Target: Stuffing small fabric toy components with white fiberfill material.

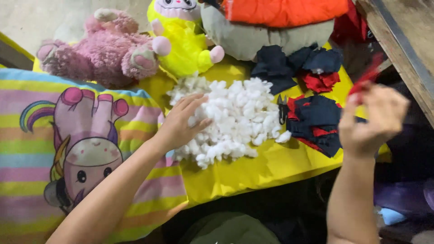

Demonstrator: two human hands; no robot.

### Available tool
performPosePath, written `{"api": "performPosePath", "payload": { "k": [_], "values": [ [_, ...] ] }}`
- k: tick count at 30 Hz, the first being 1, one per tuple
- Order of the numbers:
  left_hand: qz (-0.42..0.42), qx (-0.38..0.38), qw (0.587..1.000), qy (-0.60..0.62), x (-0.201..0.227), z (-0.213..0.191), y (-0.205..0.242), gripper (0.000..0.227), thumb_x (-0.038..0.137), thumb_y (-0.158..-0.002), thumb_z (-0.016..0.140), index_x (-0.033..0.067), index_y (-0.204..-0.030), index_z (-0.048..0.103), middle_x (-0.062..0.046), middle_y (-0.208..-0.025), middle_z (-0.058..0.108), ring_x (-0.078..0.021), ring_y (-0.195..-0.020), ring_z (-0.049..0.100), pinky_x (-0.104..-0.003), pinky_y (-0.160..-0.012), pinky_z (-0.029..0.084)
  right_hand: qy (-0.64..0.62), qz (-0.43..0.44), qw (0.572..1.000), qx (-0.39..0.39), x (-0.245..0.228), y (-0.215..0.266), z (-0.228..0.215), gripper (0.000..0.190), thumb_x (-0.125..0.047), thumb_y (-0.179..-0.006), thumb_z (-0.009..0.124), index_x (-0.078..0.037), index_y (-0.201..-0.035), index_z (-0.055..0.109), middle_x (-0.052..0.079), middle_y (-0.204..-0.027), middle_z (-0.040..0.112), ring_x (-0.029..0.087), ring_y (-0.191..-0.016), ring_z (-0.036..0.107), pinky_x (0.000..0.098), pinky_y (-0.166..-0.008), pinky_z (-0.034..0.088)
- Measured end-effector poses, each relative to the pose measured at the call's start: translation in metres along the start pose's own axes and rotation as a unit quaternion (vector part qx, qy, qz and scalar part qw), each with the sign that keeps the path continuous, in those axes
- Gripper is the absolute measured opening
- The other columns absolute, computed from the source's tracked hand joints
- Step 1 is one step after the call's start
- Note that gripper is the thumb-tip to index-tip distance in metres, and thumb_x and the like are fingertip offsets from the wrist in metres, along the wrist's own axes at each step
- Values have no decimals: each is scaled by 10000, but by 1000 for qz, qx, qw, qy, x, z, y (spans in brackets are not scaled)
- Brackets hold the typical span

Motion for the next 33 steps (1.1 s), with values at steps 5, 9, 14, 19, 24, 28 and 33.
{"api": "performPosePath", "payload": {
  "k": [5, 9, 14, 19, 24, 28, 33],
  "values": [
    [64, 79, 992, -78, 26, -25, -23, 480, 316, -948, 758, 38, -1312, 613, -180, -1357, 635, -374, -1269, 584, -526, -1081, 462, -90, 108, 897, -419, 52, 108, 56, 450, -278, -906, 753, -113, -1311, 648, 135, -1384, 594, 299, -1309, 513, 419, -1165, 358],
    [144, 71, 984, -76, 67, -37, -64, 239, 152, -963, 750, 12, -1136, 664, -166, -1165, 683, -348, -1047, 636, -462, -913, 515, -101, 146, 898, -404, 40, 71, 4, 575, -252, -915, 685, 17, -1420, 626, 191, -1414, 672, 342, -1289, 639, 455, -1128, 437],
    [203, -15, 979, -2, 118, 7, -105, 231, 141, -989, 682, 16, -1182, 674, -173, -1155, 727, -312, -1099, 679, -431, -997, 555, -165, 192, 952, 173, 10, 72, -71, 222, 91, -1061, 484, 163, -1269, 456, 370, -1085, 473, 529, -1016, 518, 592, -958, 415],
    [334, -146, 930, -44, 160, 78, -108, 119, 143, -963, 666, 30, -995, 641, -104, -880, 695, -280, -815, 666, -417, -758, 554, -357, 376, 831, -201, -4, 54, 0, 296, 17, -1001, 550, 20, -1286, 631, 168, -1125, 732, 236, -1053, 740, 314, -918, 629],
    [189, -300, 927, -121, 125, 120, -140, 341, 211, -983, 644, 41, -1279, 647, -151, -1058, 750, -278, -969, 709, -376, -852, 630, -166, 346, 918, -100, -2, 37, -20, 410, 162, -873, 467, 91, -1235, 645, 187, -1185, 719, 257, -1018, 725, 335, -926, 536],
    [124, -285, 937, -159, 88, 109, -185, 286, 240, -959, 644, 49, -1170, 676, -153, -1110, 726, -325, -1029, 681, -474, -833, 593, -204, 373, 888, -177, 25, 53, -20, 417, 115, -798, 473, -31, -1081, 742, 104, -1103, 729, 221, -1057, 662, 324, -1051, 474],
    [138, -206, 953, -174, 64, 111, -229, 203, 246, -950, 619, 99, -1075, 681, -120, -1010, 735, -366, -899, 669, -509, -688, 525, -153, 424, 846, -285, 59, 103, -4, 370, -25, -903, 684, -52, -1271, 695, 92, -1302, 709, 211, -1125, 682, 317, -1016, 486]
  ]
}}
Point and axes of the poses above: each hand's wrist, its own y-axis away from the middle knuckle, its own z-axis out of the palm, x = y × z, the point moved 9 cm from there along -y, towards the middle knuckle
